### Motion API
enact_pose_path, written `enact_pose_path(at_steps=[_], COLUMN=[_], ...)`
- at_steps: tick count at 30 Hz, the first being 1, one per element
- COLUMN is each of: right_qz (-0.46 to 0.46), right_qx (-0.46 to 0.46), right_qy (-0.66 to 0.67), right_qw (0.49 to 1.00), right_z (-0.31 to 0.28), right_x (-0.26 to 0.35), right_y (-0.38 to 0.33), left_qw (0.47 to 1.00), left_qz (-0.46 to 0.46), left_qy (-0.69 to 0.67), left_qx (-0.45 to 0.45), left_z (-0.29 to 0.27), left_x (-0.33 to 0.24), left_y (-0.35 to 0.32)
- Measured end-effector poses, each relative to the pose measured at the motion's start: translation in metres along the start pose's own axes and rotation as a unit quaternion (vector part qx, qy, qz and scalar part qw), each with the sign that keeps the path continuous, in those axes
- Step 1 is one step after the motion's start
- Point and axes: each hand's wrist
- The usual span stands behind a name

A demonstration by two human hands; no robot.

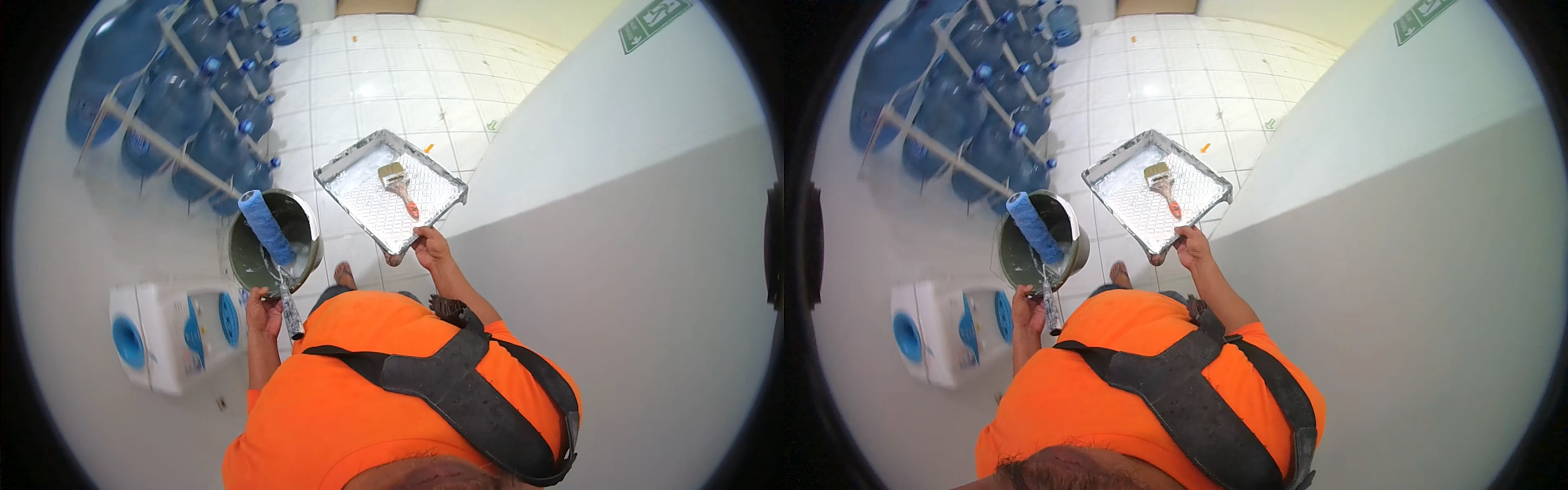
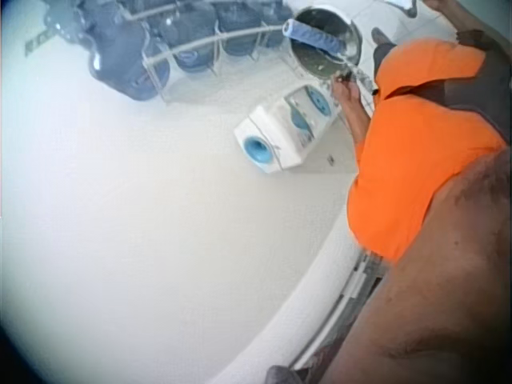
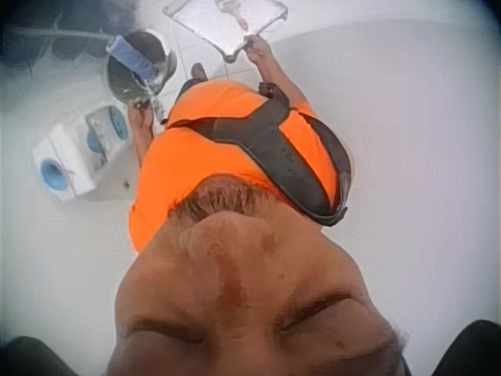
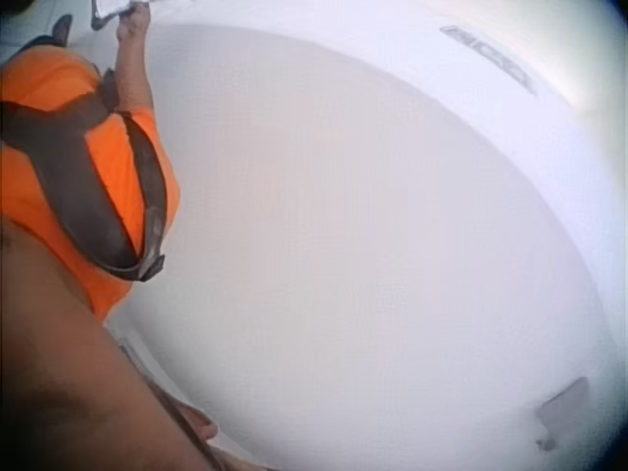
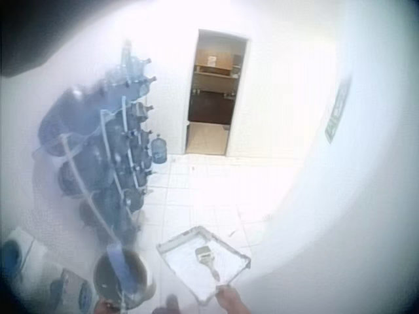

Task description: The person uses a squeegee to push water across the tiled floor of a shower stall. Afterward, they pick up a paint bucket and a paint tray and walk through a hallway and a storage room, placing the items down.

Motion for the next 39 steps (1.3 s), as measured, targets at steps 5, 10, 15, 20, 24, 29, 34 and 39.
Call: enact_pose_path(at_steps=[5, 10, 15, 20, 24, 29, 34, 39], right_qz=[0.029, -0.003, 0.019, 0.048, 0.046, 0.018, 0.032, 0.042], right_qx=[-0.028, -0.010, -0.013, 0.020, -0.006, 0.022, -0.023, 0.036], right_qy=[0.002, -0.010, -0.020, -0.023, -0.017, -0.013, -0.031, -0.025], right_qw=[0.999, 1.000, 1.000, 0.998, 0.999, 1.000, 0.999, 0.998], right_z=[0.039, 0.121, 0.166, 0.163, 0.175, 0.231, 0.206, 0.308], right_x=[0.044, 0.034, -0.266, -0.206, -0.283, -0.581, -0.600, -0.386], right_y=[0.137, 0.231, 0.003, 0.052, 0.110, 0.096, 0.049, 0.358], left_qw=[1.000, 0.999, 0.993, 0.982, 0.977, 0.977, 0.989, 0.991], left_qz=[-0.026, -0.036, -0.031, -0.025, -0.004, 0.073, 0.006, 0.007], left_qy=[-0.010, -0.026, -0.110, -0.160, -0.180, -0.178, -0.128, -0.119], left_qx=[-0.013, 0.003, -0.035, -0.103, -0.116, -0.095, -0.071, -0.057], left_z=[0.126, 0.133, -0.241, -0.207, -0.306, -0.562, -0.584, -0.220], left_x=[-0.047, -0.136, -0.225, -0.185, -0.214, -0.329, -0.335, -0.439], left_y=[0.090, 0.202, 0.048, 0.035, 0.119, 0.221, 0.244, 0.475])
Point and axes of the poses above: each hand's wrist, its own y-axis towards the middle knuckle, its own z-axis out of the palm, x = y × z, and after that the axes turned 8 degrees about -z, right-handed
